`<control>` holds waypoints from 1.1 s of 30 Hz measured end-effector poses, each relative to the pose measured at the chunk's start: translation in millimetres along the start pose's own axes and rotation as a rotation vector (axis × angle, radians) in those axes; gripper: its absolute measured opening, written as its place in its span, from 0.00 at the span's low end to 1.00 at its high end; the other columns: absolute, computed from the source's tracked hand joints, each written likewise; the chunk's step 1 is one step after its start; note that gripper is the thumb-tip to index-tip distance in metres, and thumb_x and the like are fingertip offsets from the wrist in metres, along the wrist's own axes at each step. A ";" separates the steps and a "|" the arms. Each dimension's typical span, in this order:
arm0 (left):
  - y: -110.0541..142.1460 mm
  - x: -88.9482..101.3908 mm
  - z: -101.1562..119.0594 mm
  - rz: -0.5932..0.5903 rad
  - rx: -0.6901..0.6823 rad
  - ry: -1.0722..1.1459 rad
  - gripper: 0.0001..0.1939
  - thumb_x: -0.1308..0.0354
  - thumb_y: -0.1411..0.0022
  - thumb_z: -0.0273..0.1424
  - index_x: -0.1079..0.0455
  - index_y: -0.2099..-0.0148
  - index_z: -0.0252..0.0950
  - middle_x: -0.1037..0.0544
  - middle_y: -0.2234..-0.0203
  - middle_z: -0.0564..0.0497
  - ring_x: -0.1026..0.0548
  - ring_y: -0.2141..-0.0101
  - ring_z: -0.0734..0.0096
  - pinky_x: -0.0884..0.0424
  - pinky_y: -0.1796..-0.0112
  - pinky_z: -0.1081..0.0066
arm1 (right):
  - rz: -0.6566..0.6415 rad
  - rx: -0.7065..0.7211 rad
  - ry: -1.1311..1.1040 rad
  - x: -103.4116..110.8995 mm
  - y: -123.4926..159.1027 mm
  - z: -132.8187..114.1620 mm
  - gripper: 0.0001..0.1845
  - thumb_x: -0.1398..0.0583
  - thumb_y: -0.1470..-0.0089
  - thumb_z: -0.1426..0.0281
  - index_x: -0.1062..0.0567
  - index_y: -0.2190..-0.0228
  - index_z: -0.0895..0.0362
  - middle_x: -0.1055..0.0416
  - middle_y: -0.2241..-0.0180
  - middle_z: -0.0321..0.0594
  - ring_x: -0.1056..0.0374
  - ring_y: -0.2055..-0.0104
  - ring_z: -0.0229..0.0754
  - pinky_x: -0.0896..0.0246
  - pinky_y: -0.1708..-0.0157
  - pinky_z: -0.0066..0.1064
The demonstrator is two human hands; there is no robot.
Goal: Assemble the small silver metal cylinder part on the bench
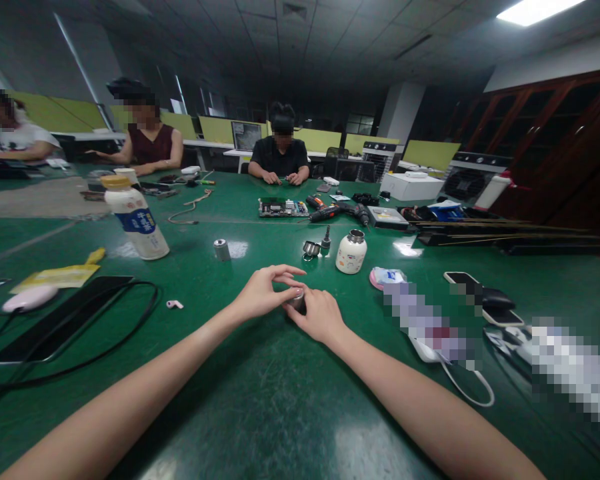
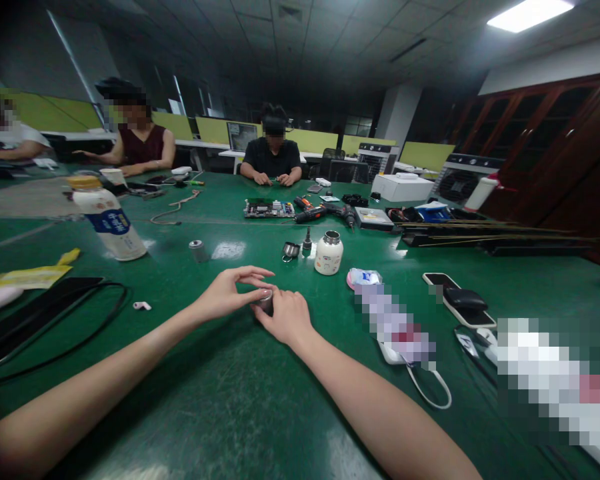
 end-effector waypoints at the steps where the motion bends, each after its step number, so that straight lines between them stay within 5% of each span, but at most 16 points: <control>1: 0.5 -0.5 -0.9 0.045 0.017 -0.011 0.20 0.36 0.48 0.36 0.28 0.53 0.37 0.18 0.66 0.48 0.21 0.60 0.60 0.29 0.54 0.62 | -0.001 0.001 -0.002 0.5 0.1 -0.3 0.23 0.48 0.40 0.54 0.31 0.54 0.59 0.24 0.61 0.46 0.28 0.58 0.48 0.42 0.60 0.35; 5: 1.1 3.0 -1.9 0.184 0.039 -0.053 0.18 0.35 0.49 0.38 0.27 0.56 0.37 0.18 0.72 0.51 0.20 0.64 0.60 0.29 0.55 0.61 | -0.018 -0.011 0.005 1.6 0.4 -0.8 0.20 0.48 0.40 0.54 0.29 0.60 0.58 0.23 0.65 0.44 0.27 0.60 0.47 0.42 0.61 0.34; 12: -4.9 10.1 3.4 -0.132 0.022 0.038 0.17 0.38 0.46 0.35 0.27 0.54 0.35 0.18 0.69 0.49 0.20 0.64 0.63 0.28 0.58 0.65 | -0.018 -0.009 0.036 0.8 0.2 -0.9 0.21 0.48 0.40 0.52 0.30 0.60 0.58 0.24 0.64 0.45 0.28 0.60 0.47 0.42 0.62 0.33; 17: -2.3 12.5 3.4 0.001 -0.032 -0.056 0.18 0.37 0.47 0.33 0.28 0.53 0.37 0.18 0.66 0.49 0.21 0.58 0.59 0.32 0.50 0.59 | -0.010 -0.010 0.034 0.2 0.0 -0.2 0.22 0.49 0.40 0.52 0.31 0.60 0.58 0.24 0.64 0.45 0.28 0.60 0.48 0.42 0.61 0.34; 22: 1.3 1.3 9.0 -0.037 -0.045 -0.001 0.19 0.38 0.46 0.32 0.29 0.51 0.37 0.18 0.61 0.47 0.21 0.57 0.59 0.31 0.51 0.60 | -0.014 0.001 0.011 -1.0 0.4 0.2 0.25 0.48 0.40 0.52 0.32 0.53 0.60 0.24 0.61 0.47 0.28 0.58 0.48 0.42 0.59 0.34; 26: -1.7 13.7 9.7 0.130 -0.019 -0.012 0.17 0.36 0.48 0.35 0.27 0.55 0.36 0.17 0.67 0.48 0.20 0.60 0.58 0.29 0.53 0.60 | -0.010 -0.005 0.026 -0.1 0.6 -0.3 0.25 0.49 0.40 0.51 0.31 0.57 0.59 0.24 0.63 0.47 0.28 0.59 0.48 0.42 0.60 0.34; 29: -6.1 30.6 -5.8 0.196 0.010 -0.038 0.21 0.35 0.49 0.38 0.28 0.53 0.36 0.17 0.67 0.47 0.20 0.60 0.58 0.30 0.51 0.59 | -0.003 -0.013 0.038 1.4 0.6 -1.0 0.23 0.49 0.40 0.50 0.31 0.60 0.58 0.24 0.65 0.46 0.28 0.61 0.48 0.42 0.62 0.34; 33: -7.2 42.1 -49.1 0.109 0.121 -0.119 0.24 0.34 0.52 0.41 0.27 0.53 0.37 0.17 0.67 0.47 0.21 0.57 0.55 0.33 0.48 0.56 | 0.006 -0.020 0.043 2.2 0.4 -1.0 0.23 0.49 0.40 0.50 0.31 0.61 0.57 0.24 0.65 0.45 0.28 0.61 0.47 0.42 0.62 0.33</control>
Point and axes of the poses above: each hand's wrist, its own y-axis away from the middle knuckle, its own x-axis out of the back of the hand, z = x × y, the point moved 5 cm from there along -y, towards the middle knuckle
